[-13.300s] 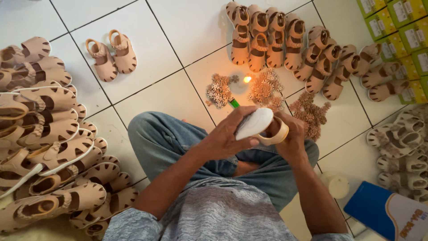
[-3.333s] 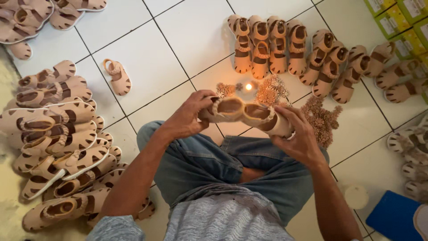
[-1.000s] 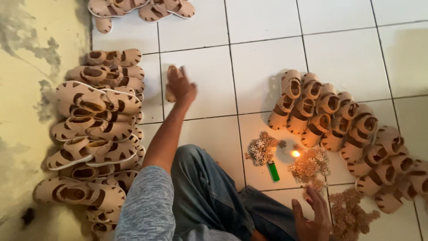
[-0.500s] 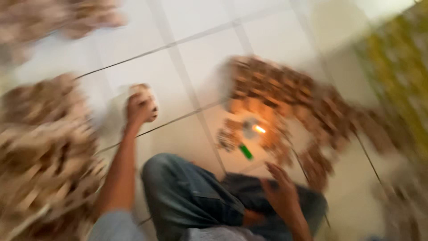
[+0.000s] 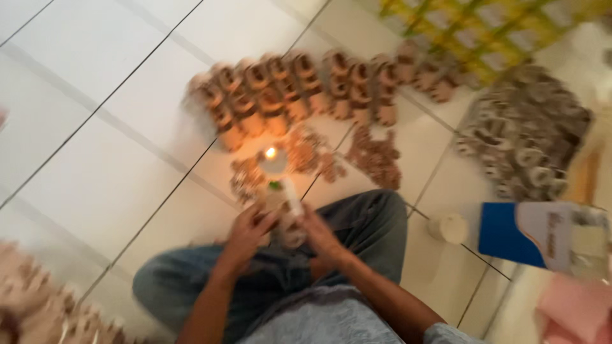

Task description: The person sits cross-legged on a tiled floor surrounded by rows of unfinished sandals. They hold each shoe near a lit candle to warm the upper, then rub the warmed edges with a white wax block, and place the treated shoe in a finished row, repeating the cycle for one shoe after another.

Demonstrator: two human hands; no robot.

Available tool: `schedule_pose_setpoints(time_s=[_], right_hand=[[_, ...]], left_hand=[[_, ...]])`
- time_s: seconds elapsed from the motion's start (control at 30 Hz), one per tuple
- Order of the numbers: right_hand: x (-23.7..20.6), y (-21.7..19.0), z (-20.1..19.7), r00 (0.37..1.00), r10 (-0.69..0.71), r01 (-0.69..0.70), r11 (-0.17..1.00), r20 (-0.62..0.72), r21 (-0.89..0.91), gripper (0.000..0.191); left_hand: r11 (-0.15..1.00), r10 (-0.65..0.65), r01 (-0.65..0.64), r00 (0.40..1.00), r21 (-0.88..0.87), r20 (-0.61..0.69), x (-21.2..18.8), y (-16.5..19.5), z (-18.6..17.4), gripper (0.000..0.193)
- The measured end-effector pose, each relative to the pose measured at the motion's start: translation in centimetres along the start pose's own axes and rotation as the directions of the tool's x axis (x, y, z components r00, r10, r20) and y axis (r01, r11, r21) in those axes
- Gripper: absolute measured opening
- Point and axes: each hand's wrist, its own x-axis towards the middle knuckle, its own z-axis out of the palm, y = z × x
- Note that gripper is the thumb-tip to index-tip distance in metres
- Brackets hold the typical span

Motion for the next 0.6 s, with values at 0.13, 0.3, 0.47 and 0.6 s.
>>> schedule_pose_setpoints(time_s=[0.13,0.3,0.47,0.6], right_hand=[[-0.4,1.6,-2.6,0.987,0.052,-0.066,0.994,-0.150,-0.086,0.056],[-0.7,-0.5,-4.4,0.986,0.142,-0.099,0.920,-0.086,0.380,0.056],[-2.0,-4.0,-4.0,0.993,0.099,-0.117,0.868,0.063,0.482,0.061],[-1.9,-5.6,-3.1,0.988,0.075,-0.136,0.837,0.135,0.530,0.067]], left_hand=[[0.992,0.120,-0.122,0.987,0.012,0.102,-0.4,0.5,3.7,0.039],[0.967,0.220,-0.186,0.955,-0.176,0.198,-1.1,2.9,6.0,0.057],[0.972,0.187,-0.186,0.982,-0.146,-0.007,-1.0,4.3,4.2,0.060],[0.945,0.188,-0.193,0.981,-0.262,-0.045,-0.5,4.1,2.9,0.061]])
